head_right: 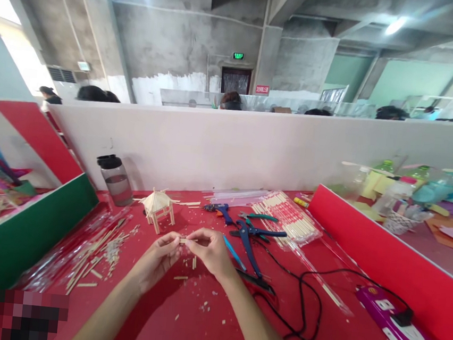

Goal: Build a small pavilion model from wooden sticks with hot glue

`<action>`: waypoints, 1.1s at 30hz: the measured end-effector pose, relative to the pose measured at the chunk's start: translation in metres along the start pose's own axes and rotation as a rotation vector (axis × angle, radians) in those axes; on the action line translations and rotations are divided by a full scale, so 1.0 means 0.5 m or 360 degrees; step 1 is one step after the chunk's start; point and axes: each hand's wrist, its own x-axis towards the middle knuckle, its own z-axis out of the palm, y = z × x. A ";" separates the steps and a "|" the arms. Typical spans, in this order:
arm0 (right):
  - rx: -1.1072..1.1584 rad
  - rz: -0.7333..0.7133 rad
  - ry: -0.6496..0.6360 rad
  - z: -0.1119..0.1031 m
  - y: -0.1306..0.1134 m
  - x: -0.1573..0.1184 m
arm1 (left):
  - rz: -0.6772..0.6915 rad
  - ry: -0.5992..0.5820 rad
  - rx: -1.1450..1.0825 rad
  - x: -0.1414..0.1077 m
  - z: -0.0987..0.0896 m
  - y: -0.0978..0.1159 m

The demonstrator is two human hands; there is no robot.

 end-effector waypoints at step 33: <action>0.0071 0.0058 -0.0024 -0.004 -0.006 0.001 | 0.0176 -0.0117 0.0456 -0.005 -0.010 0.028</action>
